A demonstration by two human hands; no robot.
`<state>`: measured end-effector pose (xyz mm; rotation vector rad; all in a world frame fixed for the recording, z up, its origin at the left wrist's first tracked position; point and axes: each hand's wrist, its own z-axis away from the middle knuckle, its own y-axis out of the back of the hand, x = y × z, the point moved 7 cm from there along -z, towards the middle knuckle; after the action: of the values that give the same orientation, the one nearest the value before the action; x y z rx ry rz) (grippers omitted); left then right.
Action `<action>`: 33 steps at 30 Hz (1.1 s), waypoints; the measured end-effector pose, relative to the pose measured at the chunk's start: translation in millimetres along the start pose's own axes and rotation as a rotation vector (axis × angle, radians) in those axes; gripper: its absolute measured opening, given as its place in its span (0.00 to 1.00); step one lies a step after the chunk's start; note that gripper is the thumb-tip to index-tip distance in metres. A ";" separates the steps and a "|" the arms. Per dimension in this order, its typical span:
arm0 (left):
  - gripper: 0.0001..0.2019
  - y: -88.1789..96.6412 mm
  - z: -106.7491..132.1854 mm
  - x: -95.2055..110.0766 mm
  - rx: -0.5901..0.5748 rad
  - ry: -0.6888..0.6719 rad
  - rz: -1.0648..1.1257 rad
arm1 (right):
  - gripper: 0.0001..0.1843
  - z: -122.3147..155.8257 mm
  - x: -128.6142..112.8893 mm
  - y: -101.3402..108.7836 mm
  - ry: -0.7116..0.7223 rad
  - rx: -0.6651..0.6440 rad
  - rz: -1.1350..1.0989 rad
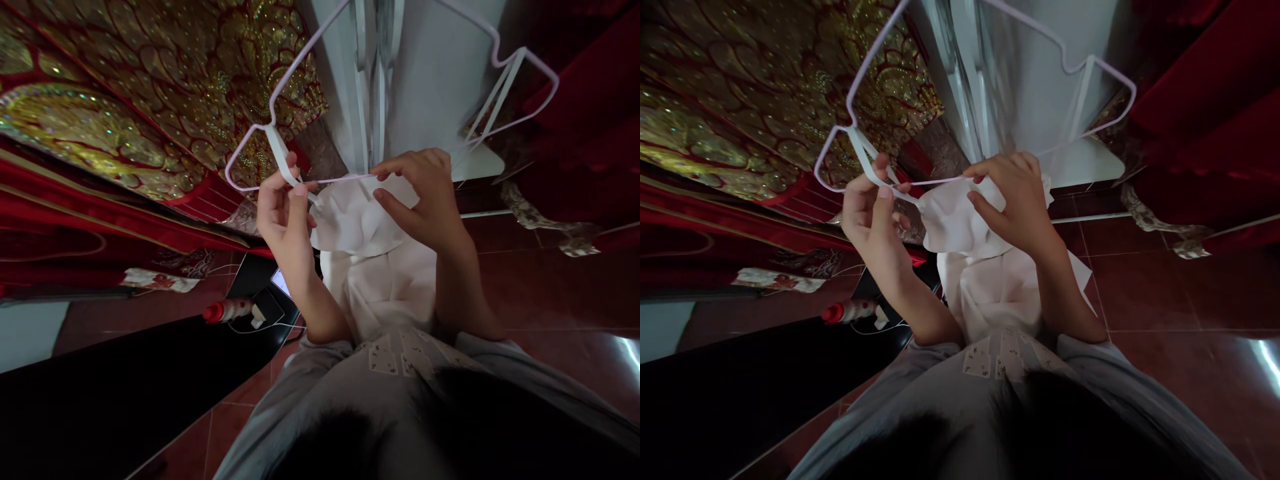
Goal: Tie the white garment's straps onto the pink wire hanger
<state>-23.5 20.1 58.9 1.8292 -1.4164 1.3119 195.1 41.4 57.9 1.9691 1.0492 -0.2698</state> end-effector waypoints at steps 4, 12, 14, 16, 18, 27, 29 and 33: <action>0.09 -0.7 1.1 2.4 -0.030 -0.054 -0.040 | 0.12 0.8 0.0 0.8 0.003 0.006 0.005; 0.10 -1.0 1.8 2.8 -0.011 -0.011 -0.036 | 0.12 1.4 0.7 0.9 0.003 0.020 0.000; 0.10 -2.1 1.6 1.0 -0.048 0.012 -0.032 | 0.11 1.4 1.0 1.1 0.002 0.026 0.001; 0.12 -2.0 1.4 -0.1 -0.064 0.012 -0.021 | 0.10 1.3 1.0 1.3 0.009 0.034 0.001; 0.12 -2.2 1.2 -1.0 -0.070 0.013 -0.006 | 0.10 1.2 -0.1 1.7 0.030 0.051 0.002; 0.17 -3.3 2.7 -8.6 -0.081 0.076 0.033 | 0.08 2.6 1.9 -1.1 0.016 0.070 0.038; 0.19 -2.5 2.3 -11.4 -0.087 0.079 0.035 | 0.09 2.9 2.2 -2.1 0.017 0.073 0.042; 0.19 -1.7 1.0 -13.6 -0.099 0.081 0.047 | 0.08 2.1 2.6 -2.9 -0.001 0.070 0.050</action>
<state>-21.6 26.1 46.7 1.6691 -1.4628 1.3000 194.9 42.1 53.5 2.0550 1.0004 -0.2832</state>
